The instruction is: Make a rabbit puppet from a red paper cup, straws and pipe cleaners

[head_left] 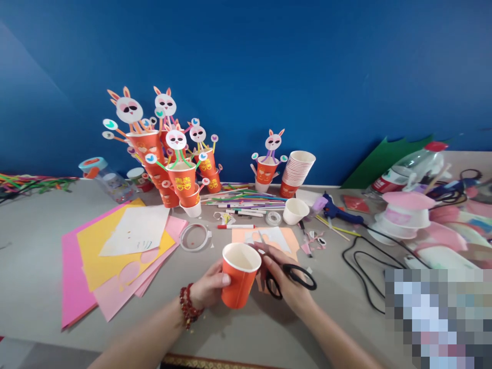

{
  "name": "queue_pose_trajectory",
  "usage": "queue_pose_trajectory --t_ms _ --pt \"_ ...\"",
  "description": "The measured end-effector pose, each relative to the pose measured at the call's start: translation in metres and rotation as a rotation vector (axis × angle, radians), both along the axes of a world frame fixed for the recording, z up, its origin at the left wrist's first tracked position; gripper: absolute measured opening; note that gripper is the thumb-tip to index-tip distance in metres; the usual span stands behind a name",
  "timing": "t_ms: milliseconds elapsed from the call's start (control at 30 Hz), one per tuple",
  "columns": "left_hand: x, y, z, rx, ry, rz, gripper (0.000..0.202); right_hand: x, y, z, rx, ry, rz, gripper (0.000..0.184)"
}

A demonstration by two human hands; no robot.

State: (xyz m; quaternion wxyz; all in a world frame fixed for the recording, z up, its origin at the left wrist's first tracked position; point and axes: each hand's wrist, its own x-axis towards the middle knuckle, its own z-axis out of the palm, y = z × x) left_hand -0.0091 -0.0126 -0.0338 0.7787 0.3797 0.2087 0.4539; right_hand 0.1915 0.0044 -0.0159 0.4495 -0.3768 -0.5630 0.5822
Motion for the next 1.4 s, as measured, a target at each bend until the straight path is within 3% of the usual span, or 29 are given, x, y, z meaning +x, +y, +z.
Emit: queue_pose_trajectory --t_ms 133,233,433,600,700,767,833,900,1000,1133,1267,1400 --pt "0.002 0.002 0.002 -0.028 0.033 0.117 0.055 0.005 -0.001 -0.001 0.074 0.057 -0.148 0.022" --pt "0.002 0.004 0.0 -0.034 0.075 0.189 0.057 0.006 -0.006 -0.002 0.105 0.091 -0.179 0.017" --pt "0.005 0.004 0.001 -0.013 0.077 0.115 0.069 0.005 -0.011 0.002 0.217 -0.045 -0.286 0.019" --pt "0.009 0.003 0.002 0.098 0.156 0.094 0.069 0.005 -0.008 0.004 0.256 -0.2 -0.151 0.018" --pt "0.009 0.003 0.007 0.215 0.252 0.133 0.067 0.004 -0.007 0.002 0.204 -0.166 -0.161 0.015" --pt "0.006 0.004 0.012 0.371 0.377 0.223 0.056 0.003 -0.006 0.0 0.168 -0.146 -0.146 0.015" --pt "0.001 0.006 0.017 0.525 0.517 0.305 0.032 0.003 -0.007 -0.001 0.118 -0.121 -0.107 0.019" --pt "-0.002 0.008 0.023 0.615 0.606 0.303 0.013 0.001 -0.008 -0.002 0.059 -0.096 -0.066 0.022" --pt "-0.003 0.008 0.029 0.68 0.655 0.231 0.009 -0.002 -0.01 -0.002 0.041 -0.101 -0.052 0.025" --pt "0.0 0.005 0.029 0.658 0.681 0.252 0.013 -0.001 -0.006 0.004 0.178 -0.113 -0.151 0.022" --pt "0.0 0.006 0.021 0.462 0.715 0.453 0.013 0.004 -0.007 0.008 0.232 -0.012 -0.262 0.023" --pt "0.0 0.008 0.019 0.383 0.701 0.527 0.016 0.001 -0.017 0.003 0.104 -0.046 -0.099 0.023"
